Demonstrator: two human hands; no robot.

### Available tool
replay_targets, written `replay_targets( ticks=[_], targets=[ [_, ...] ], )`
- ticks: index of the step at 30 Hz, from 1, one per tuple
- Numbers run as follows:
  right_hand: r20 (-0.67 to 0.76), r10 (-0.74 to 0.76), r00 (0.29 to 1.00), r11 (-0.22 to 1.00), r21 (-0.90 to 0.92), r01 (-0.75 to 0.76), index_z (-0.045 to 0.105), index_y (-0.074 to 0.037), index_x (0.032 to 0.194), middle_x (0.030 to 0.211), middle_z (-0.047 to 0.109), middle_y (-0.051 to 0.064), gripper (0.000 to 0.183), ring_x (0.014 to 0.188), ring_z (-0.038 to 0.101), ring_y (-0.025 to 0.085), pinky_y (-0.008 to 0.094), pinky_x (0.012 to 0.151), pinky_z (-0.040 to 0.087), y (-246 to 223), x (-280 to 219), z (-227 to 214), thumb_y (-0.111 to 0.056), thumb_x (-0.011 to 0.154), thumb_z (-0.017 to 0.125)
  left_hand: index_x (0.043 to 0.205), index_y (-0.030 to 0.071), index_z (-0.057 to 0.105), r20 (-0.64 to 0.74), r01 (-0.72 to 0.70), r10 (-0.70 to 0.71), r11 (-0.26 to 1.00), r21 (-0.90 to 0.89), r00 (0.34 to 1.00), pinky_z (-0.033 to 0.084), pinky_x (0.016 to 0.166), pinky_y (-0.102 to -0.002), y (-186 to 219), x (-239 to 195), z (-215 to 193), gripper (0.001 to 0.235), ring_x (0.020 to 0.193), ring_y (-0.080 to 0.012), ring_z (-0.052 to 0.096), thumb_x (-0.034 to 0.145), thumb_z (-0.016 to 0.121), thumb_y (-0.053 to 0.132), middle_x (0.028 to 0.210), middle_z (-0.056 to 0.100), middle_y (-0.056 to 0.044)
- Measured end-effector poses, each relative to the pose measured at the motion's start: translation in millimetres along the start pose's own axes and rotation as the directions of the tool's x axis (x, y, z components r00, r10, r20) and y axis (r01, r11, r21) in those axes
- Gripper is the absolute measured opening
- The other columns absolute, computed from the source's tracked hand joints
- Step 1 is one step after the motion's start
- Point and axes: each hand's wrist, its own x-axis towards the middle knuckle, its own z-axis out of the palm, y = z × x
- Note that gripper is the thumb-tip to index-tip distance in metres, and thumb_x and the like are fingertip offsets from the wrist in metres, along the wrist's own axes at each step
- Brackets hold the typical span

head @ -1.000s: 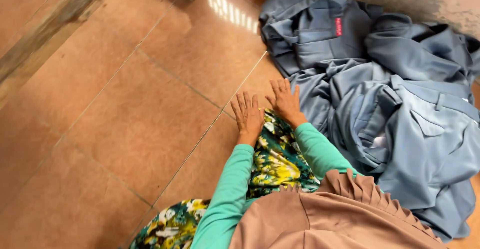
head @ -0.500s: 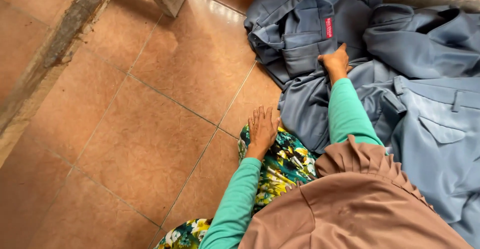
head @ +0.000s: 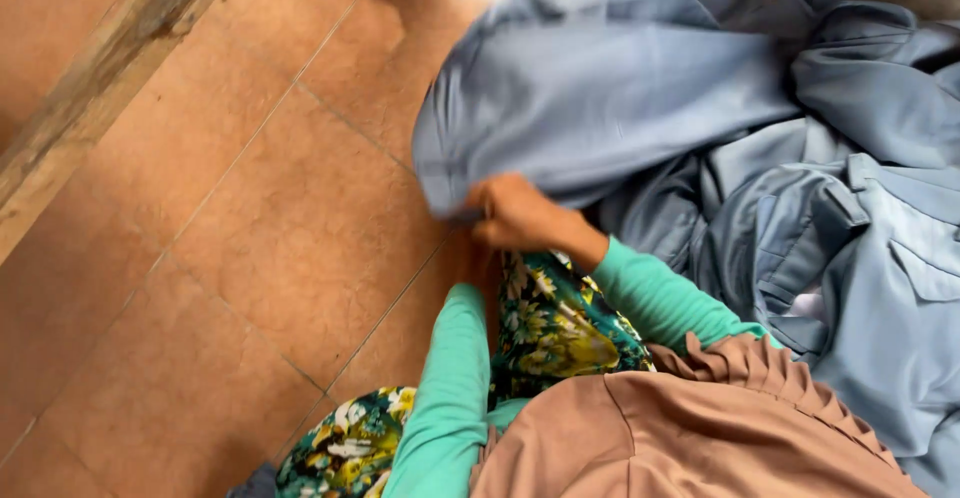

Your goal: The person sits on a tiled floor and folds several pairs of gray trousers by hand. They smooth out each pair, fold the legs together, and then fold the garment into a compact rectangle before stacking it with the others.

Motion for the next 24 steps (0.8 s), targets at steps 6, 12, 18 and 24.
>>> replay_targets(
  ticks=[6, 12, 18, 24],
  targets=[
    [0.281, -0.302, 0.911, 0.939, 0.251, 0.234, 0.078, -0.004, 0.088, 0.078, 0.070, 0.019, 0.020, 0.076, 0.070, 0.042, 0.052, 0.073, 0.054, -38, -6, -3, -0.003, 0.070, 0.069, 0.128, 0.014, 0.068, -0.168, -0.020, -0.056, 0.908, -0.418, 0.984, 0.051, 0.104, -0.040, -65, -18, 27, 0.033, 0.120, -0.0318, 0.063, 0.102, 0.054, 0.028, 0.127, 0.067, -0.017],
    [-0.044, -0.366, 0.929, 0.920, -0.168, 0.355, 0.084, -0.011, 0.109, 0.072, 0.054, -0.001, 0.036, 0.064, 0.046, 0.010, 0.029, 0.059, 0.034, -33, 73, -43, -0.003, 0.077, 0.068, 0.108, 0.014, 0.075, -0.207, 0.014, -0.386, 0.497, -0.867, 0.899, 0.050, 0.090, -0.034, -83, -41, -16, 0.024, 0.100, -0.0184, 0.065, 0.093, 0.067, 0.030, 0.105, 0.073, -0.006],
    [-0.369, -0.383, 0.847, 0.898, -0.363, 0.248, 0.017, -0.013, 0.075, 0.067, 0.017, -0.002, 0.052, 0.065, 0.017, 0.013, 0.042, 0.057, 0.013, -16, 158, 15, 0.002, 0.081, 0.067, 0.089, 0.013, 0.068, -0.354, -0.277, -0.556, 0.222, -0.935, 0.752, 0.053, 0.068, -0.024, -84, -90, -167, 0.015, 0.082, -0.0059, 0.054, 0.089, 0.079, 0.023, 0.084, 0.060, 0.005],
    [-0.021, -0.530, 0.848, 0.818, -0.278, 0.504, 0.068, -0.011, 0.129, 0.101, 0.055, 0.016, 0.049, 0.088, 0.056, 0.037, 0.047, 0.075, 0.047, -6, 137, 183, 0.000, 0.081, 0.064, 0.086, 0.019, 0.068, -0.374, 0.255, -0.750, 0.574, -0.778, 0.546, 0.046, 0.066, -0.033, -174, -109, -115, 0.026, 0.075, -0.0144, 0.061, 0.083, 0.080, 0.042, 0.078, 0.068, 0.002]
  ],
)
